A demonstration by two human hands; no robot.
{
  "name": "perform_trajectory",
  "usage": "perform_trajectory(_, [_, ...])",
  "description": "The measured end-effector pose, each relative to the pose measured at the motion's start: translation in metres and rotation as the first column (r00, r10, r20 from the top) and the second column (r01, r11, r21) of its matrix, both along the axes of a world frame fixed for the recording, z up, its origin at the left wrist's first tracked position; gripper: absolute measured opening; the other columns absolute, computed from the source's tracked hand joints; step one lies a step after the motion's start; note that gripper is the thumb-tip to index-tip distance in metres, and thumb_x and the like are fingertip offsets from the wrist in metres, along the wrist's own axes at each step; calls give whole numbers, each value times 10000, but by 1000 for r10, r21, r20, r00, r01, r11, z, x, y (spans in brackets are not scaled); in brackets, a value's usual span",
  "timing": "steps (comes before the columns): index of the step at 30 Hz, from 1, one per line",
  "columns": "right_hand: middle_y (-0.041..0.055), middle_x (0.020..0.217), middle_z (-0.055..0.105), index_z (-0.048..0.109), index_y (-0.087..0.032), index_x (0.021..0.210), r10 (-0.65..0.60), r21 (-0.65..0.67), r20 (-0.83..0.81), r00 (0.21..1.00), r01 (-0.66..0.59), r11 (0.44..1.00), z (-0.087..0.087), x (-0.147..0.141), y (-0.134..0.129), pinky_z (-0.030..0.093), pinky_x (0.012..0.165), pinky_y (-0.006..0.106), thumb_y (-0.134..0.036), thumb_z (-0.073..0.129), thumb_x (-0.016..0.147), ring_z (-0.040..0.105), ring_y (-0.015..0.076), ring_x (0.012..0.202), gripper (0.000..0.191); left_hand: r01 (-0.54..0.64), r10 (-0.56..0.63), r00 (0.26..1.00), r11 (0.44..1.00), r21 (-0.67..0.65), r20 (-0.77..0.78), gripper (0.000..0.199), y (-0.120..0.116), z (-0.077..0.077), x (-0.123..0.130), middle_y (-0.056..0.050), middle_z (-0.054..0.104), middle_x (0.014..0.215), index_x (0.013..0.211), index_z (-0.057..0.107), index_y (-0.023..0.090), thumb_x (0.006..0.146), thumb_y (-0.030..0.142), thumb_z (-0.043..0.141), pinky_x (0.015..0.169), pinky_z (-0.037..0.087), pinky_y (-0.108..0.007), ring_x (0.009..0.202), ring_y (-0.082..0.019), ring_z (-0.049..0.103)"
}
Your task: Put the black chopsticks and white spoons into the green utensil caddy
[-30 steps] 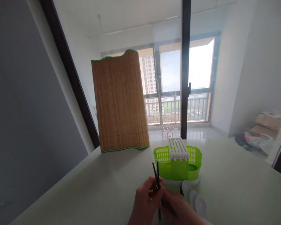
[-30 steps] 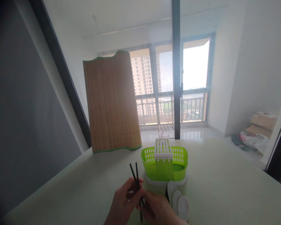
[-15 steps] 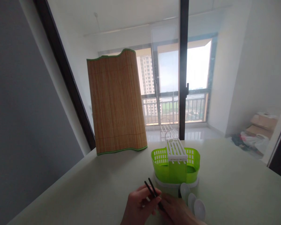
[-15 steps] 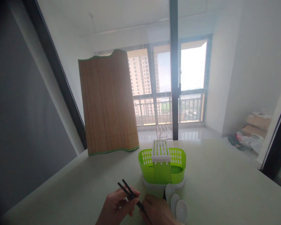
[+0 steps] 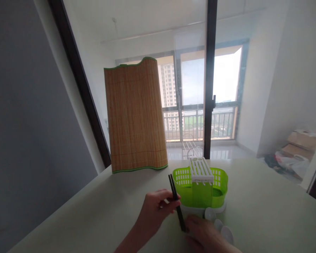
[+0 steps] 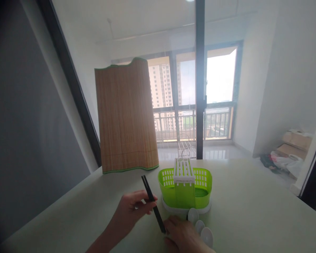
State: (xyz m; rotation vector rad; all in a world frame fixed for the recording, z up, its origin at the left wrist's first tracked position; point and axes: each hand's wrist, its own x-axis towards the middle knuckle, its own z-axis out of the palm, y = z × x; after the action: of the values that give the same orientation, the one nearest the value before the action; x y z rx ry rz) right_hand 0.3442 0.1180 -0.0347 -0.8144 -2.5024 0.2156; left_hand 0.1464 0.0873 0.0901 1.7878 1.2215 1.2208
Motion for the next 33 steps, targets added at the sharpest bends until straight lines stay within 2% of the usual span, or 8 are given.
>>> perform_trajectory(5, [47, 934, 646, 559, -234, 1087, -18, -12, -152, 988, 17, 1000, 21, 26, -4, 456, 707, 260, -140, 457, 876, 623, 183, 836, 253, -203, 191, 979, 947, 249, 69, 242, 33, 67, -7, -32, 726, 796, 860, 753, 171, 734, 374, 719, 579, 507, -209, 627, -127, 627])
perform_trajectory(8, [40, 840, 640, 587, -219, 989, 14, 119, -177, 984, 7, 993, 17, 34, -5, 426, 660, 257, -119, 431, 895, 601, 177, 765, 208, -204, 220, 975, 924, 322, -13, 270, 69, 80, 1, -39, 735, 791, 864, 759, 168, 734, 398, 706, 606, 503, -229, 679, -156, 644])
perform_trajectory(10, [29, 762, 625, 595, -213, 912, 39, 237, -178, 983, 4, 971, 8, 33, -3, 396, 629, 262, -117, 442, 892, 574, 174, 703, 182, -173, 208, 974, 941, 292, -93, 271, 97, 71, 11, -39, 736, 784, 857, 759, 170, 735, 403, 695, 629, 506, -241, 717, -171, 654])
perform_trajectory(14, [2, 646, 576, 572, -213, 776, 74, 474, -198, 977, 29, 880, -10, 27, 6, 335, 617, 292, -97, 445, 871, 503, 164, 606, 196, -145, 170, 972, 977, 156, -159, 289, 143, 33, 29, -31, 709, 689, 766, 740, 149, 713, 430, 699, 573, 519, -246, 646, -168, 650])
perform_trajectory(19, [-15, 582, 527, 523, -210, 696, 72, 592, -212, 975, 69, 803, -18, 25, 14, 317, 644, 308, -74, 434, 870, 458, 158, 571, 238, -117, 125, 981, 991, 64, -148, 293, 165, -2, 40, -26, 691, 644, 706, 712, 133, 720, 426, 702, 520, 543, -234, 592, -152, 657])
perform_trajectory(24, [-1, 615, 556, 539, -211, 711, 3, 511, -131, 991, 65, 857, -13, 28, 8, 339, 675, 319, -67, 463, 832, 499, 168, 615, 203, -60, 62, 987, 998, 20, -148, 276, 168, -9, 40, -43, 706, 696, 817, 721, 122, 752, 388, 685, 514, 562, -232, 628, -155, 676])
perform_trajectory(29, [6, 609, 556, 562, -215, 721, 4, 500, -141, 990, 67, 863, -16, 28, 7, 351, 679, 332, -73, 458, 822, 491, 175, 619, 203, -13, 12, 990, 1000, -2, -137, 298, 170, -10, 42, -41, 687, 663, 820, 716, 110, 780, 400, 661, 488, 561, -225, 588, -140, 664])
perform_trajectory(33, [5, 629, 578, 558, -215, 717, 3, 455, -132, 991, 58, 889, -16, 28, 7, 353, 707, 338, -86, 482, 804, 507, 176, 642, 173, -12, 13, 992, 1000, 7, -122, 317, 169, -8, 46, -74, 705, 794, 981, 696, 99, 799, 354, 644, 486, 556, -227, 607, -138, 667])
